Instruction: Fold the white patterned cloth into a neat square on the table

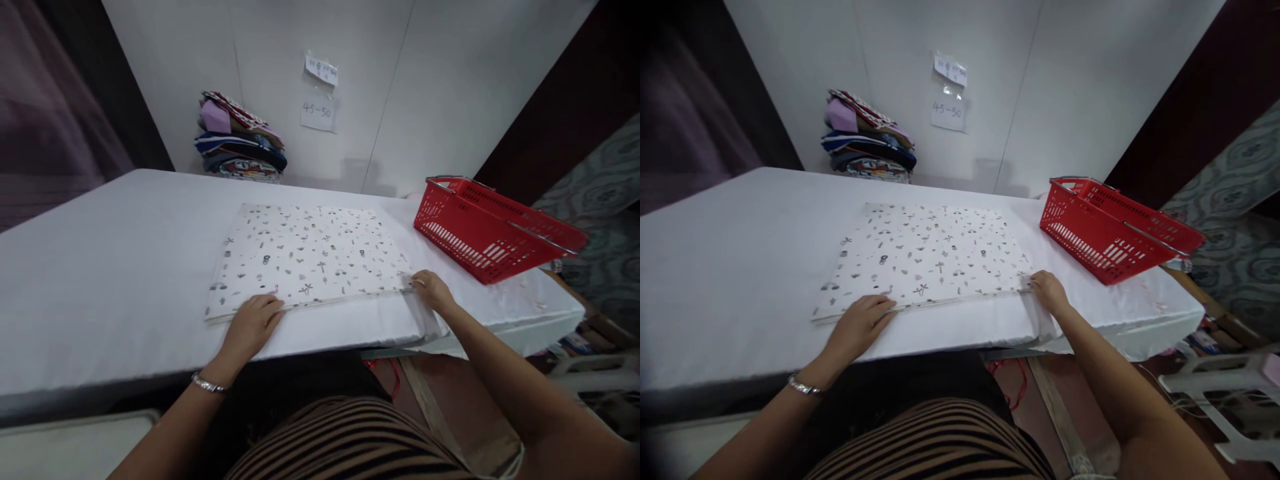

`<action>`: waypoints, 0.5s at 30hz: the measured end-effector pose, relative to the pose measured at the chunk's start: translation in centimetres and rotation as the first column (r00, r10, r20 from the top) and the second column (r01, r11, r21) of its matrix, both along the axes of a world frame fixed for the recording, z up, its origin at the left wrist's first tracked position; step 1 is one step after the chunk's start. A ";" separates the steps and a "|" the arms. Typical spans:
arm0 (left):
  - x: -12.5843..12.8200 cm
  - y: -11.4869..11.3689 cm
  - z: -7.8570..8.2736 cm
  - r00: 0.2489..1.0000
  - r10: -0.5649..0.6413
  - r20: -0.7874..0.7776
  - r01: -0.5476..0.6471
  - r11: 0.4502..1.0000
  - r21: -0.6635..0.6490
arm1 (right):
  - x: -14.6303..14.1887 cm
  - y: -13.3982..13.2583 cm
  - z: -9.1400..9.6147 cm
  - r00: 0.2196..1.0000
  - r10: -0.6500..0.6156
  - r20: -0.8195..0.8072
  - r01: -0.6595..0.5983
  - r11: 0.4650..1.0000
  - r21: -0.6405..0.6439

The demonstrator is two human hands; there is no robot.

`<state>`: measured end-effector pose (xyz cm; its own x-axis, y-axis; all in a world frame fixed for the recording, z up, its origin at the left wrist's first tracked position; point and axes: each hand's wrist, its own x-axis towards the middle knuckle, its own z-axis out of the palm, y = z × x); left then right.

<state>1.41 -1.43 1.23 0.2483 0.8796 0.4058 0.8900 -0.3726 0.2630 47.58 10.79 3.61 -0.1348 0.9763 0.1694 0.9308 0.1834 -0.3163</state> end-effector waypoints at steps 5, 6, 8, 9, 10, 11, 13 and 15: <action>1.0 0.4 0.5 1.000 -0.021 -0.018 0.021 1.000 0.011 | -0.8 -0.9 -0.8 0.963 0.269 0.016 -0.270 0.961 0.063; 1.3 0.6 0.5 0.999 -0.028 -0.019 0.029 0.999 0.015 | -0.6 -0.9 -1.0 0.960 0.278 0.007 -0.278 0.958 0.075; 1.9 1.2 0.4 0.998 -0.050 -0.023 0.050 0.999 0.016 | -0.1 -0.9 -1.3 0.957 0.290 -0.008 -0.288 0.954 0.086; 2.3 1.4 0.3 0.998 -0.064 -0.025 0.064 0.998 0.013 | 0.2 -0.8 -1.4 0.956 0.292 -0.008 -0.290 0.953 0.082; 2.6 1.7 0.3 0.997 -0.077 -0.028 0.077 0.997 0.006 | 0.5 -0.8 -1.5 0.957 0.291 0.000 -0.290 0.954 0.077; 2.8 1.9 0.3 0.996 -0.083 -0.030 0.083 0.997 0.000 | 0.7 -0.7 -1.6 0.958 0.286 0.016 -0.286 0.955 0.073; 3.1 2.2 0.2 0.996 -0.082 -0.030 0.082 0.997 -0.011 | 1.1 -0.7 -1.8 0.961 0.271 0.057 -0.275 0.958 0.077; 3.1 2.3 0.3 0.996 -0.078 -0.031 0.078 0.997 -0.021 | 1.3 -0.7 -1.9 0.962 0.259 0.091 -0.267 0.959 0.095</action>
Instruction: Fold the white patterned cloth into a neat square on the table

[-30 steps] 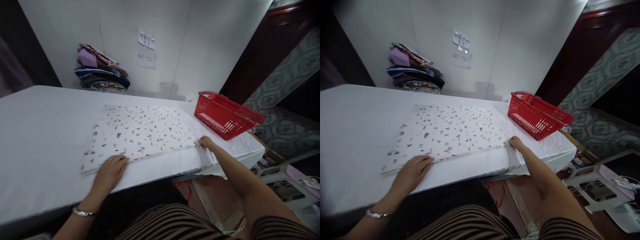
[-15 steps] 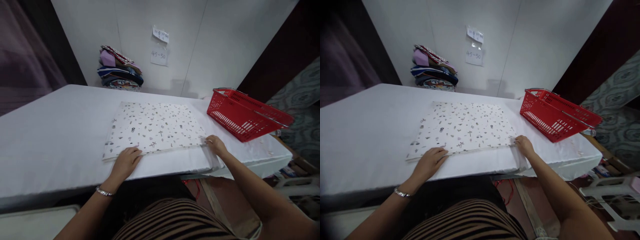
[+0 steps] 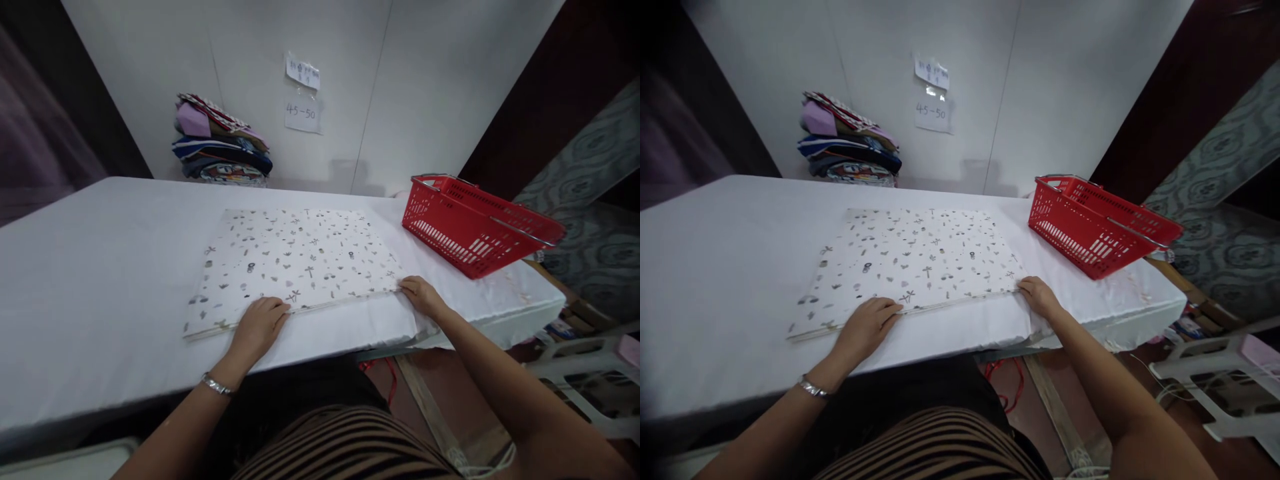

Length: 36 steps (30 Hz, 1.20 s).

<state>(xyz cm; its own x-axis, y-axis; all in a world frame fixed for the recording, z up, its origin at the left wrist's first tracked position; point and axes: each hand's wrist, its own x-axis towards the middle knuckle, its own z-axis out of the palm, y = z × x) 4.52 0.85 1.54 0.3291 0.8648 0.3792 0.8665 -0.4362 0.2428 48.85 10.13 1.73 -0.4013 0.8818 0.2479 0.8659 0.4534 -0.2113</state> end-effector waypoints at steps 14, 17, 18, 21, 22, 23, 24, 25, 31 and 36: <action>0.2 -0.1 0.4 1.000 0.010 -0.020 -0.011 1.000 -0.018 | 0.7 -0.6 -0.3 0.999 0.022 0.044 -0.029 0.988 0.153; 0.5 -0.2 0.5 1.000 0.016 -0.009 -0.016 1.000 -0.024 | -0.3 -0.9 0.2 0.993 0.047 0.111 -0.065 0.984 0.166; 0.7 -0.2 0.5 1.000 0.019 -0.004 -0.019 0.999 -0.026 | -0.9 -1.1 0.3 0.990 0.062 0.124 -0.083 0.981 0.175; 1.3 -0.2 0.6 1.000 0.020 -0.006 -0.021 0.999 -0.043 | -3.4 -1.4 0.3 0.982 0.139 0.128 -0.162 0.967 0.199; 1.4 -0.1 0.7 1.000 0.019 -0.014 -0.019 0.998 -0.053 | -4.3 -1.5 0.3 0.978 0.169 0.122 -0.191 0.961 0.199; 1.6 -0.1 0.7 1.000 0.017 -0.024 -0.019 0.998 -0.066 | -5.1 -1.6 0.2 0.974 0.196 0.117 -0.216 0.956 0.196; 1.7 -0.1 0.7 0.999 0.018 -0.035 -0.020 0.997 -0.078 | -5.8 -1.6 0.1 0.970 0.215 0.112 -0.234 0.953 0.192; 1.7 -0.1 0.7 0.999 0.019 -0.045 -0.023 0.996 -0.087 | -6.3 -1.7 0.0 0.968 0.227 0.108 -0.245 0.951 0.189; 2.0 -0.5 0.9 0.998 0.031 -0.047 -0.035 0.996 -0.081 | -8.4 -2.0 0.0 0.964 0.252 0.085 -0.264 0.945 0.194; 2.4 -0.4 1.2 0.997 0.035 -0.073 -0.042 0.994 -0.101 | -13.3 -2.9 -0.1 0.914 0.406 0.012 -0.401 0.899 0.177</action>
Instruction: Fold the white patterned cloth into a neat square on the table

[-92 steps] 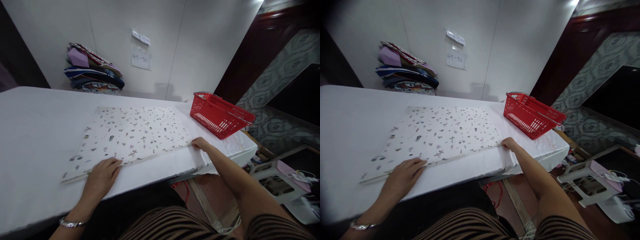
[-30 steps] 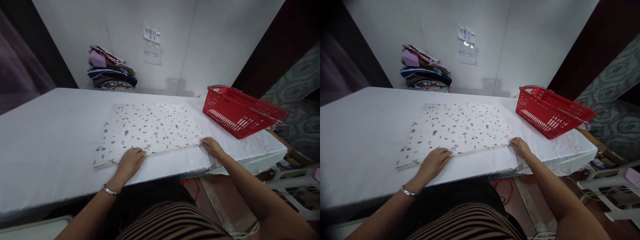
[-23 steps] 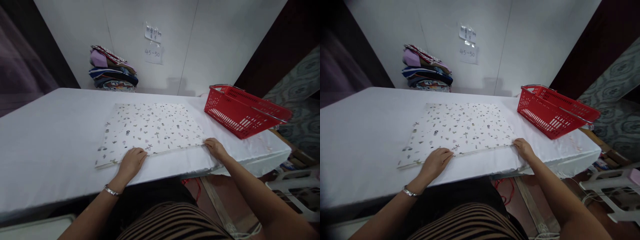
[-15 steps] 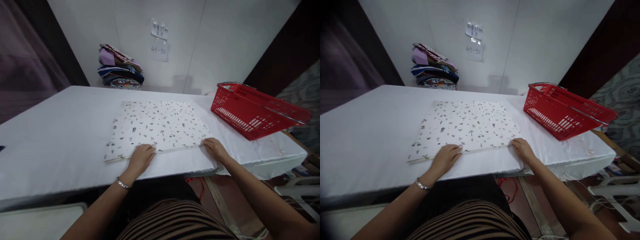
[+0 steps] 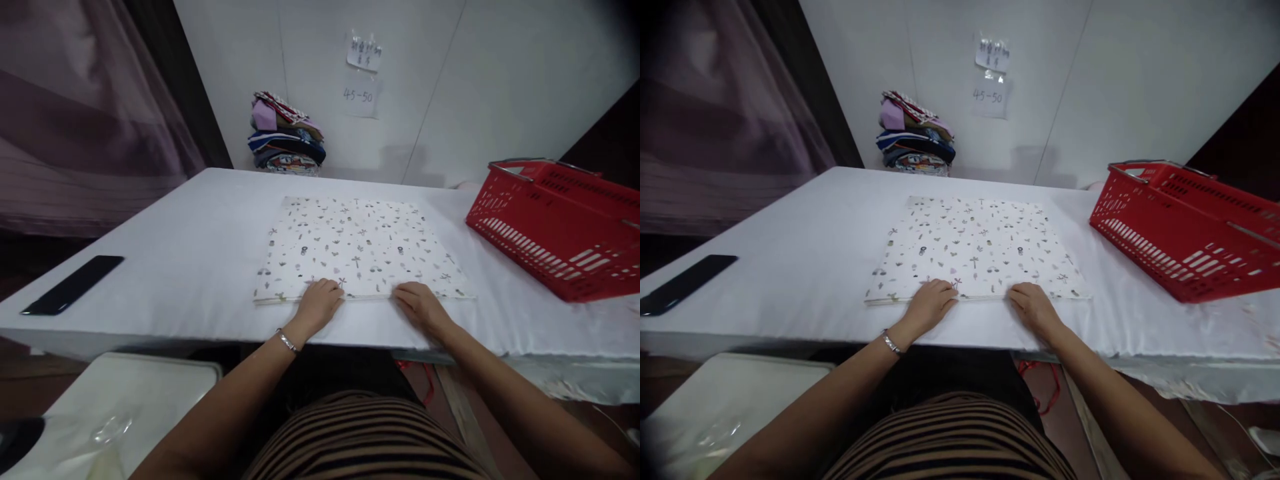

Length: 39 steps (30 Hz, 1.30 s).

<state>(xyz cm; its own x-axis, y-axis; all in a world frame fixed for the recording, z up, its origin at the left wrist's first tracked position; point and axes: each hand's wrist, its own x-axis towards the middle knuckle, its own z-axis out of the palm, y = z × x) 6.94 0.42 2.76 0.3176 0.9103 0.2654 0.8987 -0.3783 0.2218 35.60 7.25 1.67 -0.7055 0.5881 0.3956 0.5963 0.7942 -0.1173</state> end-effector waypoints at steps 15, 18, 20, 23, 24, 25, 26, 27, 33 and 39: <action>0.3 0.1 -0.6 0.997 0.033 -0.072 -0.029 0.998 0.047 | -6.0 -0.5 -0.8 0.996 0.081 -0.046 -0.083 0.995 -0.054; 0.2 -0.1 -0.5 0.997 0.014 -0.072 -0.013 1.000 0.021 | -5.8 -0.7 -0.9 0.995 0.079 -0.060 -0.082 0.995 -0.048; 0.1 -0.3 -0.2 0.999 0.002 -0.052 -0.003 1.000 -0.010 | -6.0 -0.8 -0.9 0.995 0.080 -0.056 -0.083 0.995 -0.048; 0.1 -0.6 -0.2 0.999 0.004 -0.037 -0.004 1.000 -0.006 | -6.9 -1.1 -0.7 0.994 0.102 -0.044 -0.103 0.994 -0.042; 0.1 -0.7 -0.3 0.999 0.013 -0.034 -0.013 1.000 0.005 | -7.2 -1.2 -0.7 0.992 0.115 -0.043 -0.116 0.992 -0.043; 0.1 -0.8 -0.4 0.999 0.021 -0.030 -0.021 1.000 0.013 | -7.6 -1.4 -0.7 0.991 0.128 -0.043 -0.130 0.990 -0.047; 0.0 -0.8 -0.6 0.999 0.029 -0.025 -0.028 0.999 0.019 | -8.0 -1.5 -0.7 0.990 0.136 -0.045 -0.139 0.989 -0.053; -0.2 -0.9 -0.7 0.999 0.036 -0.020 -0.036 0.999 0.022 | -8.2 -1.6 -0.7 0.989 0.141 -0.045 -0.144 0.988 -0.062; -4.0 -2.6 -0.2 0.994 0.104 0.031 -0.104 0.995 0.009 | -8.7 -1.8 -0.6 0.986 0.149 -0.077 -0.155 0.984 -0.082; -9.1 -4.9 0.2 0.965 0.245 0.095 -0.245 0.969 -0.015 | -10.3 -2.2 0.0 0.979 0.188 -0.073 -0.197 0.970 -0.140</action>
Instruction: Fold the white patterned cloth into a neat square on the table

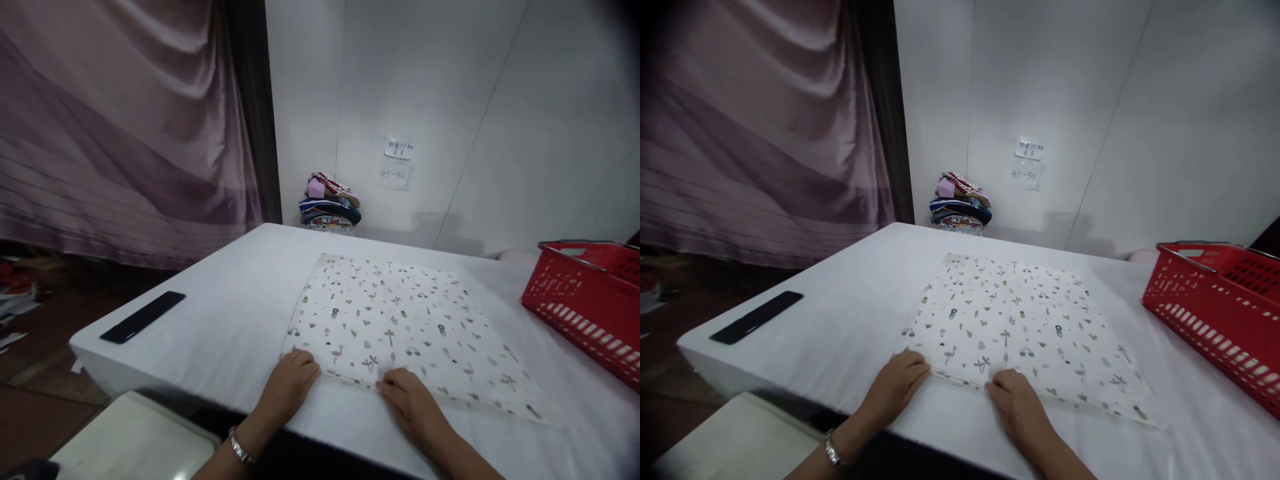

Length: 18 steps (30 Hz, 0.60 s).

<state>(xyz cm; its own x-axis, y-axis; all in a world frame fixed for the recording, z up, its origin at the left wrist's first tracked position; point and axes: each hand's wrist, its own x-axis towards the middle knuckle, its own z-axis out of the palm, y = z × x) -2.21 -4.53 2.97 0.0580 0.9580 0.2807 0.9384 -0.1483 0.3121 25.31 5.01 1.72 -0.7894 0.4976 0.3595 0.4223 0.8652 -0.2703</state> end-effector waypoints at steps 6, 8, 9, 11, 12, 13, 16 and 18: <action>-2.7 -1.0 -0.2 0.963 0.251 0.099 -0.247 0.968 -0.052 | -0.7 -0.1 0.7 1.000 0.007 -0.017 -0.008 0.999 -0.042; -2.9 -0.9 0.1 0.918 0.377 0.124 -0.367 0.926 -0.092 | -0.7 -0.1 0.9 0.999 0.020 -0.030 -0.022 0.998 -0.062; -3.0 -0.8 0.2 0.887 0.441 0.134 -0.428 0.896 -0.114 | -0.7 -0.2 0.9 0.999 0.028 -0.040 -0.031 0.998 -0.063; -2.8 -0.4 0.6 0.826 0.546 0.141 -0.522 0.835 -0.174 | -0.6 -0.3 0.5 0.998 0.042 -0.056 -0.045 0.998 -0.051; -2.7 -0.1 0.8 0.802 0.582 0.138 -0.550 0.808 -0.211 | -0.5 -0.4 0.2 0.997 0.047 -0.061 -0.050 0.998 -0.047; -2.6 0.1 0.9 0.784 0.607 0.132 -0.567 0.786 -0.247 | -0.5 -0.3 -0.1 0.996 0.052 -0.066 -0.055 0.997 -0.048; -2.5 0.7 1.2 0.754 0.648 0.107 -0.590 0.740 -0.323 | -0.2 0.1 -1.4 0.996 0.029 -0.082 -0.034 0.998 -0.056; -2.5 0.9 1.3 0.745 0.660 0.096 -0.594 0.722 -0.355 | -0.1 0.6 -2.0 0.999 0.018 -0.048 -0.021 0.998 -0.055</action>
<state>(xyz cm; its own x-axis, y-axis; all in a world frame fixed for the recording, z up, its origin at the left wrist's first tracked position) -4.70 -3.61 4.22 -0.6106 0.7885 -0.0739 0.6926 0.5770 0.4329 25.23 5.64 -0.31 -0.7818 0.5025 0.3692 0.3908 0.8562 -0.3379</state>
